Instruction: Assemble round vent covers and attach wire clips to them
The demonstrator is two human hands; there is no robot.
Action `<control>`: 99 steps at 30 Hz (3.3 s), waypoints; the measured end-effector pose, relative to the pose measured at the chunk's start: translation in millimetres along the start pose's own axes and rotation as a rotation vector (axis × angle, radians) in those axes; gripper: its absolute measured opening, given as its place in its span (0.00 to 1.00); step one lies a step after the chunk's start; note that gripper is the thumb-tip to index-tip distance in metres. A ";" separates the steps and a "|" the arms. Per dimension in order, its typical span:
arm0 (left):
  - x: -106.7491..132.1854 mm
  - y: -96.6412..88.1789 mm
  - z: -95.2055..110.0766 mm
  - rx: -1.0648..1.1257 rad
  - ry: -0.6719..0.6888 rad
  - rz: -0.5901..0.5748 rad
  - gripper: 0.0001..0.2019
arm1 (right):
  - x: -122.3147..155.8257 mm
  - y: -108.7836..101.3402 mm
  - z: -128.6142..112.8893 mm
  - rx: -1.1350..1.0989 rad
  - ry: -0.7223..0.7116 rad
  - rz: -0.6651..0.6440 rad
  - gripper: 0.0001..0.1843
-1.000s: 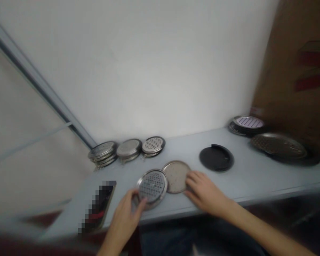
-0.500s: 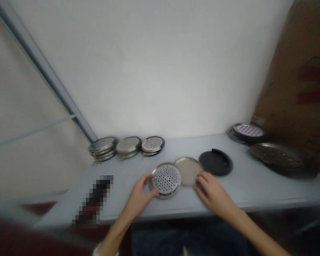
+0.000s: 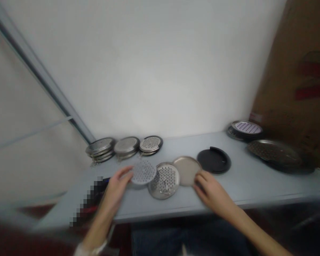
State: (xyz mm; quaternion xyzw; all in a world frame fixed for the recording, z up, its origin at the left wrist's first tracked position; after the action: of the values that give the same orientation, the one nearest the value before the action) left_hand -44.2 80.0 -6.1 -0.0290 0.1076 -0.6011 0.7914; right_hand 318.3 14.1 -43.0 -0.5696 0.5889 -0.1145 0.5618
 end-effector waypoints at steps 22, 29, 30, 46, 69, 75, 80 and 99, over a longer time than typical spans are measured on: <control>11.0 64.0 0.8 -0.835 0.291 -0.331 0.17 | 1.5 -9.2 -7.3 -0.085 0.015 -0.009 0.08; 4.7 30.0 -4.7 -0.624 0.151 -0.362 0.20 | 2.4 -2.8 1.3 0.027 0.064 0.062 0.04; 6.0 22.5 -5.6 -0.596 0.116 -0.350 0.23 | 3.1 -1.1 3.4 0.028 0.083 0.064 0.05; 40.0 13.1 11.8 -0.878 0.241 -0.296 0.18 | 6.4 -1.4 3.7 -0.044 0.018 0.018 0.19; -8.2 21.8 32.9 -0.886 0.546 -0.262 0.15 | -18.9 0.3 -7.6 0.077 -0.019 -0.118 0.28; -8.0 102.1 63.7 -0.765 0.656 -0.441 0.15 | -30.4 8.1 0.5 0.064 0.030 -0.080 0.11; -8.6 163.7 56.1 -0.737 0.742 -0.659 0.17 | -20.1 3.9 12.5 -0.063 0.119 0.070 0.13; 1.0 202.4 51.4 -0.666 0.750 -0.987 0.10 | -18.4 2.7 19.1 -0.190 0.191 0.108 0.18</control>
State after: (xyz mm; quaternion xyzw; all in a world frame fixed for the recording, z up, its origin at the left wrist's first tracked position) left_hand 157.9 130.6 8.4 -0.1059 0.5258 -0.7946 0.2847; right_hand 326.9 39.3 -41.9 -0.5742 0.6777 -0.0817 0.4521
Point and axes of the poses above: each hand's wrist, its own x-axis away from the middle knuckle, its own y-axis out of the palm, z = x × y, the point moved 4 cm from there along -x, towards the middle knuckle, and after that the axes turned 4 degrees about x, right-handed, at the moved point
